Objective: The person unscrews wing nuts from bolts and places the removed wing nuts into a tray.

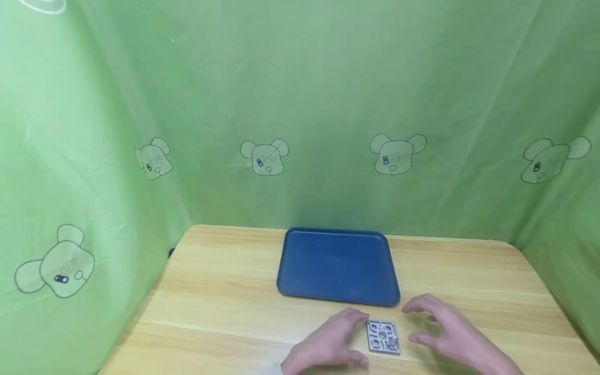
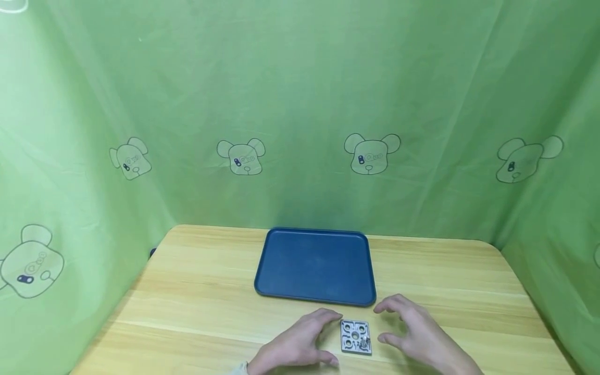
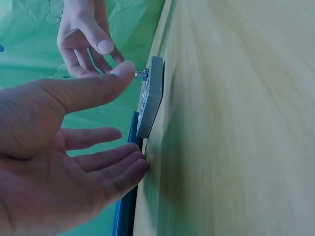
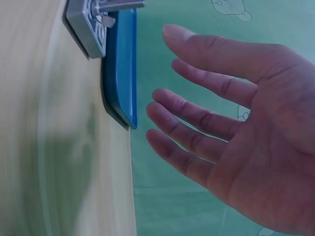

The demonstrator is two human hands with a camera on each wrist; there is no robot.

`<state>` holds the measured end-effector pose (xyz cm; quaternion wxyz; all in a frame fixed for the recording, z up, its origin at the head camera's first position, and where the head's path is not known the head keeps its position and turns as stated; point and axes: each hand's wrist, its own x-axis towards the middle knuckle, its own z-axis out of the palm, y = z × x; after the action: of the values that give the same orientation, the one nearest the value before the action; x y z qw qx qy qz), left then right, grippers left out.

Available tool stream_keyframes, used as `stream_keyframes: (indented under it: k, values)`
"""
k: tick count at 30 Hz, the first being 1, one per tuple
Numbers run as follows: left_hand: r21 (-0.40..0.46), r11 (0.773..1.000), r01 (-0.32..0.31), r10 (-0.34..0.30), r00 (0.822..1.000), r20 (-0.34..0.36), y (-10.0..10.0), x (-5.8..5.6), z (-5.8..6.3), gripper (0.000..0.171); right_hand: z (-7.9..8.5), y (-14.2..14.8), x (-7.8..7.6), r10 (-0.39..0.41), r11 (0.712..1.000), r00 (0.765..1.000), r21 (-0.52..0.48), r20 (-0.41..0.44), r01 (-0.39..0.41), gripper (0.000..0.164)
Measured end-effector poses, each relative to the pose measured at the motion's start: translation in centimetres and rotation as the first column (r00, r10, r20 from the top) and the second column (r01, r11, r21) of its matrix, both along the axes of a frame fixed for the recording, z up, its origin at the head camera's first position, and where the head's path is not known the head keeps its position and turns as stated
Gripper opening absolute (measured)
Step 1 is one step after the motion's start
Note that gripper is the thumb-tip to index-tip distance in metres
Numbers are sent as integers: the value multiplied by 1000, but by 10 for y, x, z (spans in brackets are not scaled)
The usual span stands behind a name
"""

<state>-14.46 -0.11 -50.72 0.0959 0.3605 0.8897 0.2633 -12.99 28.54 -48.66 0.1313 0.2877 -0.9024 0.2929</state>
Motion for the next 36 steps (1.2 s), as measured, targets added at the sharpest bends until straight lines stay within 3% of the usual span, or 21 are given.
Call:
stream_keyframes:
  k: [9,19,23,27,32,36]
  values:
    - [17,999,-47,48,998,-49,17,-2,-8,83,-5,-7,0,32,999,998,13,63,-32,51]
    - [-39,997,-70,66,994,-93,37,-4,-8,81,-5,-15,1,65,998,993,16,103,-67,44]
    - [-71,993,-100,94,992,-78,44,-4,-8,74,-3,-21,1,65,997,979,33,196,-73,37]
    - [-68,990,-121,115,990,-79,47,-4,-6,59,1,-26,1,47,997,949,50,311,-65,32]
    - [-53,994,-100,94,990,-108,46,-4,-2,58,0,-28,2,72,996,943,32,324,-88,31]
    - [20,997,-72,73,996,-56,41,-6,-3,59,-3,-30,3,110,993,945,-5,307,-114,32]
